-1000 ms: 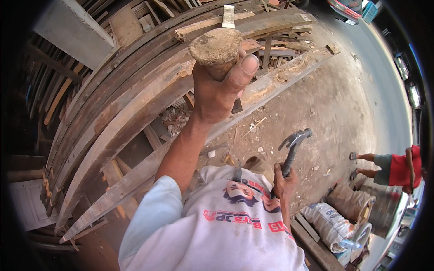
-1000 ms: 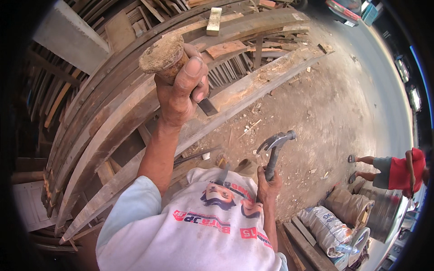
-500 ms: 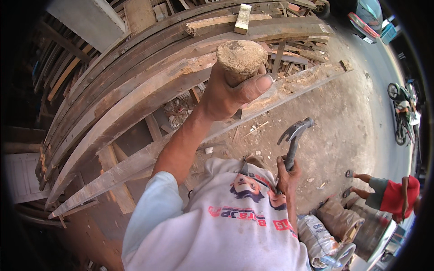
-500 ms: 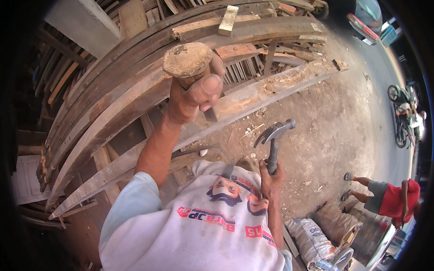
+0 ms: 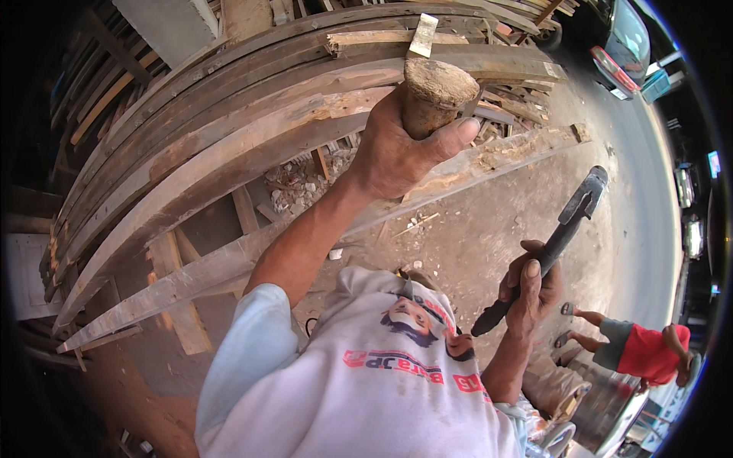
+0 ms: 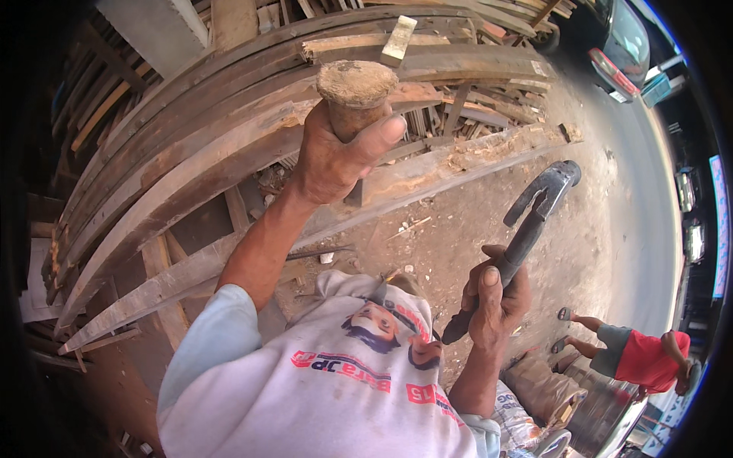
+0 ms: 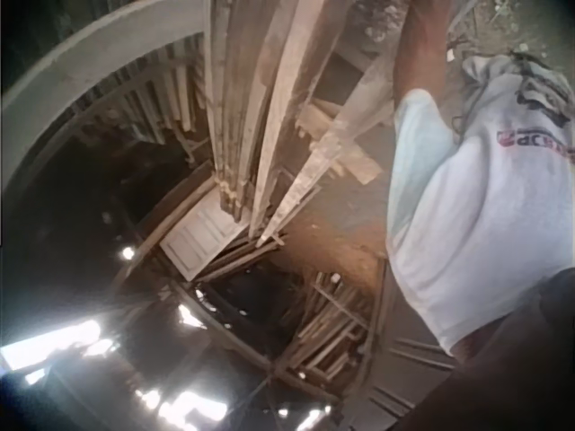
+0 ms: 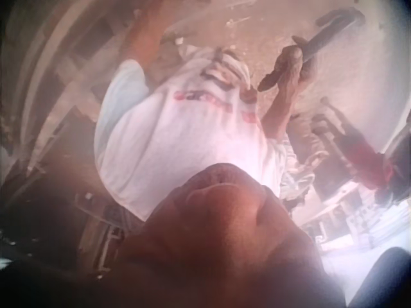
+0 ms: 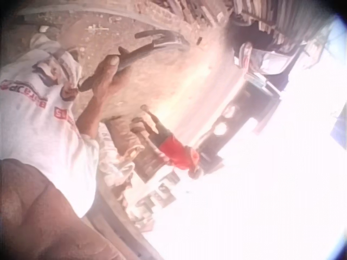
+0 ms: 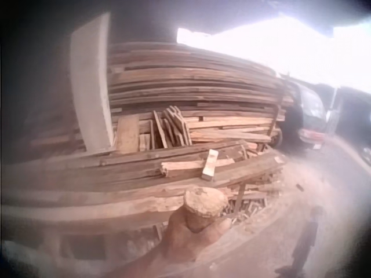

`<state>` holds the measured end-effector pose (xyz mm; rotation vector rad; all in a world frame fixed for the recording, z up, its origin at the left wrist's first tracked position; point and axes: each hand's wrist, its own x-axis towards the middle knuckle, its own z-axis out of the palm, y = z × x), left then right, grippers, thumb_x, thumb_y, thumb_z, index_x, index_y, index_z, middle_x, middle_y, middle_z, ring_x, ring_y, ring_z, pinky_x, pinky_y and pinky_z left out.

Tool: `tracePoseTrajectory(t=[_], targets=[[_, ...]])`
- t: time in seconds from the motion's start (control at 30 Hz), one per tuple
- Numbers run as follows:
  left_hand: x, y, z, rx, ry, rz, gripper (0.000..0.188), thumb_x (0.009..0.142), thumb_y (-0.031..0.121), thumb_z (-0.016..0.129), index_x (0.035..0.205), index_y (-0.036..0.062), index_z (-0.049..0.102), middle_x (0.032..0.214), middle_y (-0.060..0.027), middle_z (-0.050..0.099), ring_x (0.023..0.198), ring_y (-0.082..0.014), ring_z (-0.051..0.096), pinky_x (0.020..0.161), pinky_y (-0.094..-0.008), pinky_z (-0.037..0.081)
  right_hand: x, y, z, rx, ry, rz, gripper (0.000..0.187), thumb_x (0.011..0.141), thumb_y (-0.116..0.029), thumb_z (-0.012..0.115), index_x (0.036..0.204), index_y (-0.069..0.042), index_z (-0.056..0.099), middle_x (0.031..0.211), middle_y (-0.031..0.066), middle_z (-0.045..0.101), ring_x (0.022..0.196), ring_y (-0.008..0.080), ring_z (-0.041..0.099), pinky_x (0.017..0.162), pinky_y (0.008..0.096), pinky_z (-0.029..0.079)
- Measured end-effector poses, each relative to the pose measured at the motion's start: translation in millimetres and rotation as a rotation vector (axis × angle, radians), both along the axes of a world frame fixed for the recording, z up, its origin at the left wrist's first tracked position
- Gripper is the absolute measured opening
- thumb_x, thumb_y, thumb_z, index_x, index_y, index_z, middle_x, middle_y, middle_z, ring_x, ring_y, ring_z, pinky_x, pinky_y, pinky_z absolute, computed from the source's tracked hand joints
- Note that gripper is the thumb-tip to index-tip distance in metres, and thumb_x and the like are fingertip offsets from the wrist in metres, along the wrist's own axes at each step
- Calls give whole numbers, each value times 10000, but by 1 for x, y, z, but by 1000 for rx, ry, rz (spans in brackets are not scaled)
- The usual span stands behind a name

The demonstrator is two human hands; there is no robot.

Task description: The person uses a hammer and a wooden block to bend a long steel rebar rod into a curved shape. They repeatedly strike the rebar against the block to form a bend, then walk through a cluttered workshop to retrieve a hammer and a small wooden piece before resuming the bending process.

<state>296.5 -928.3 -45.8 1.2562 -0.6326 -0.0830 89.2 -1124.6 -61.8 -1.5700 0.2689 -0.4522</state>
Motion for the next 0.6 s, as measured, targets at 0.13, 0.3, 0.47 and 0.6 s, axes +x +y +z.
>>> tracePoseTrajectory(t=[0.13,0.3,0.47,0.6], targets=[[-1,1,-1,-22,-7,-1,459,872,298,787,1180,12,603,1044,-47,668,937,-121,609,848,-305,511,7,14,-8,48,-117,-52,415,975,-254,629,1205,80,541,737,65,546,528,104,519,436,218,393],[0,4,-1,14,20,-14,468,875,296,780,1191,4,597,1064,-61,671,958,-131,615,863,-305,511,10,18,10,162,-263,-4,506,1000,-261,590,1319,90,414,798,135,581,483,138,554,412,232,457],[-3,0,-3,31,15,-45,498,881,313,775,1208,-5,576,1066,-63,657,972,-127,605,867,-305,504,10,26,-7,70,-69,-116,490,1015,-277,562,1337,73,443,671,92,566,420,102,503,375,221,383],[-2,-7,-1,19,16,-65,511,888,327,768,1218,-5,565,1066,-59,642,969,-129,596,865,-306,500,10,28,-19,92,-150,-147,563,980,-300,562,1356,96,424,665,93,560,444,125,526,403,237,413]])
